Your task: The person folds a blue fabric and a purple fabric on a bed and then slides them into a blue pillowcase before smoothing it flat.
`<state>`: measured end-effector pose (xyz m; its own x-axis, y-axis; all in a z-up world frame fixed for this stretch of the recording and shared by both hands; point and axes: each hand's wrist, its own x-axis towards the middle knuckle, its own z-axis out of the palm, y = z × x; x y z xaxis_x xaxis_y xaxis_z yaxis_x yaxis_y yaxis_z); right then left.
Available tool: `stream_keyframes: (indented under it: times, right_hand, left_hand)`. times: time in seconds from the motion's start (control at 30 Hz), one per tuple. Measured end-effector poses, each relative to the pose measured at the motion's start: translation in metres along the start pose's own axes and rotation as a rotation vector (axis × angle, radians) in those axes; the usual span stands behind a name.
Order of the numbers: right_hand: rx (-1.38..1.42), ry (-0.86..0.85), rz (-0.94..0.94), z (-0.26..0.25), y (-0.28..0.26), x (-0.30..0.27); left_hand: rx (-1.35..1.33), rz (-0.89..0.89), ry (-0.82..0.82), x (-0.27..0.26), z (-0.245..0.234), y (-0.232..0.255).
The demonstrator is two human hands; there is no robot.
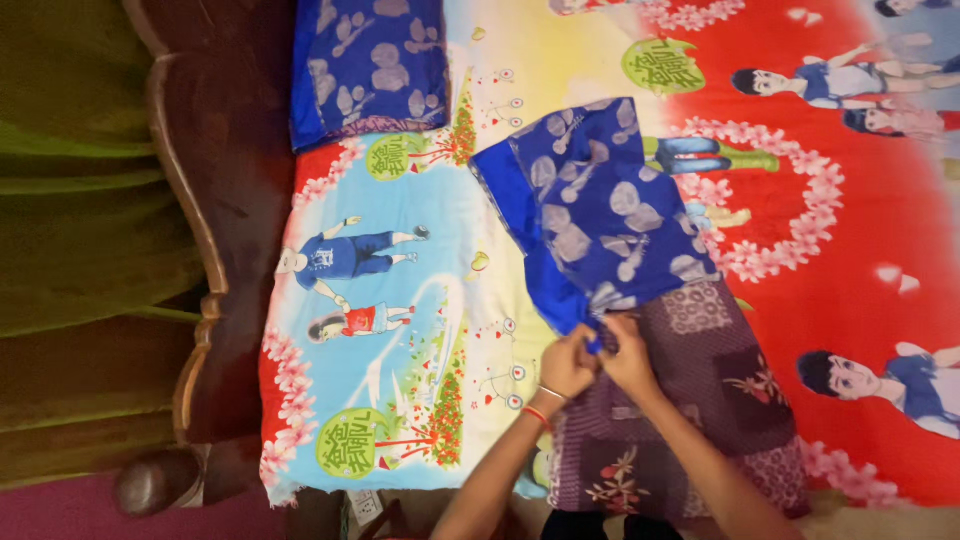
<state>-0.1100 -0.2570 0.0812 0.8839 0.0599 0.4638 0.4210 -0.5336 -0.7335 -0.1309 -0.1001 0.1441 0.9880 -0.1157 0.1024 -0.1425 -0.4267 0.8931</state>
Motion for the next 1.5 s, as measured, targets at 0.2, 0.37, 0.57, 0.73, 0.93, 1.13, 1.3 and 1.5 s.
stream_keyframes:
  times: [0.2,0.37,0.57,0.73,0.93,1.13,1.3,1.5]
  right_hand:
    - [-0.092,-0.411,-0.180,-0.035,-0.014,-0.019]
    - [-0.013,-0.138,0.493,-0.073,0.035,-0.014]
    - [-0.477,0.054,0.506,-0.143,0.125,0.005]
    - [0.108,-0.183,0.986,-0.157,0.156,0.007]
    - [-0.041,-0.088,0.409,-0.118,0.119,0.006]
    - [-0.054,-0.094,0.274,-0.105,0.044,0.006]
    - [-0.148,-0.167,0.265,-0.083,0.058,-0.013]
    - [-0.200,-0.247,0.250,-0.056,0.103,-0.040]
  left_hand:
    - [0.234,0.570,0.019,-0.015,-0.029,-0.006]
    - [0.389,0.226,-0.227,-0.013,-0.016,-0.018]
    - [0.409,0.286,-0.173,0.006,0.012,-0.004]
    - [0.457,0.377,-0.114,0.040,0.055,0.023]
    - [0.584,0.373,-0.009,0.117,0.138,0.053]
    - [1.118,0.159,0.037,0.180,0.190,0.016]
    - [0.993,0.257,-0.202,0.165,0.221,0.016]
    - [0.904,0.314,-0.293,0.119,0.259,0.040]
